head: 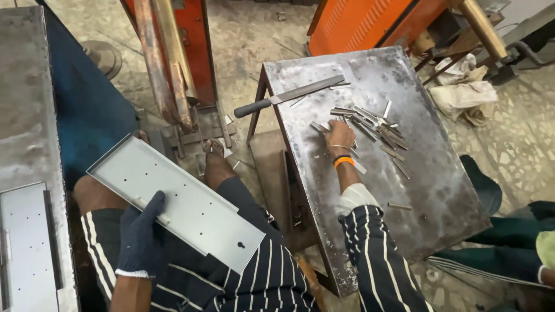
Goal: The person sits at a foot-operated press, holds a sheet-metal panel across their lap, and inserts small metal fasteners into pre-drilled holes, operating the press to set them. They then stack finished panels on the work table and pick up the next panel, repeating the process.
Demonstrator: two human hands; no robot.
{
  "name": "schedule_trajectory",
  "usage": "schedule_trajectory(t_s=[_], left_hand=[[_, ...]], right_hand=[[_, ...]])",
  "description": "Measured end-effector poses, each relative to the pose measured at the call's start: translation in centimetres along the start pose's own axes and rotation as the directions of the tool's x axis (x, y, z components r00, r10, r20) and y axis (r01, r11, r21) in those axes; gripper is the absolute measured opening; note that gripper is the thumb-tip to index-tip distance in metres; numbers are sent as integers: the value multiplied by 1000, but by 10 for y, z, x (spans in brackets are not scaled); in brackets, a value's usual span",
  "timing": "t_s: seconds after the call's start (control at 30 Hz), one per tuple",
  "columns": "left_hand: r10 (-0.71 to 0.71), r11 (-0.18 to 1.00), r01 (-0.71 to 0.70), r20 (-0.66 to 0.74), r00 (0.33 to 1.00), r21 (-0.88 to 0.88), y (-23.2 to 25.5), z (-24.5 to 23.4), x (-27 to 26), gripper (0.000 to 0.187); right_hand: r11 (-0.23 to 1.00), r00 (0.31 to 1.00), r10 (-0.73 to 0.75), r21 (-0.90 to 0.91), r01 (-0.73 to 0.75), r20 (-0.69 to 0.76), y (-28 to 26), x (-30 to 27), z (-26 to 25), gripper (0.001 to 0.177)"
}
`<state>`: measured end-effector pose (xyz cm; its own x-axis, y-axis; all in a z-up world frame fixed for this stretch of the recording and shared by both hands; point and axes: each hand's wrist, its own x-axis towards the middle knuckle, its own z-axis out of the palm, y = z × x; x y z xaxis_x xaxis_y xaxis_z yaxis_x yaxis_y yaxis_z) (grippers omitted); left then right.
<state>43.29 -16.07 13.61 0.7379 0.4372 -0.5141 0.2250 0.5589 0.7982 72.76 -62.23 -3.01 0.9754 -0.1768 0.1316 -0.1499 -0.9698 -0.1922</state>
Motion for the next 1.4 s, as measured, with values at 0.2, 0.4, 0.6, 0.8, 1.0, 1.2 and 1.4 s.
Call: schedule_trajectory(t_s=[0.2, 0.4, 0.6, 0.8, 1.0, 1.2, 1.4], left_hand=[[22, 1000, -22, 33, 999, -3, -7, 2, 3, 41], [62, 997, -65, 67, 996, 49, -14, -6, 9, 40], [42, 999, -41, 76, 996, -25, -9, -1, 3, 42], [78, 996, -76, 57, 995, -42, -24, -17, 10, 40], [32, 997, -23, 122, 992, -75, -29, 5, 11, 35], [286, 931, -316, 171, 943, 183, -55, -9, 21, 30], [329, 923, -349, 139, 934, 161, -47, -10, 7, 29]], right_hand=[[983, 992, 32, 184, -10, -118, -35, -37, -30, 27], [963, 952, -18, 252, 98, -305, -37, -60, -36, 23], [985, 960, -131, 75, 153, -248, -33, -68, -26, 20], [959, 963, 4, 274, 72, -270, -101, -105, -81, 16], [731, 902, -407, 643, 228, 143, -242, -197, -183, 31], [775, 810, -557, 467, 427, 184, -301, -256, -197, 21], [549, 832, -549, 785, 286, 81, -308, -268, -217, 29]])
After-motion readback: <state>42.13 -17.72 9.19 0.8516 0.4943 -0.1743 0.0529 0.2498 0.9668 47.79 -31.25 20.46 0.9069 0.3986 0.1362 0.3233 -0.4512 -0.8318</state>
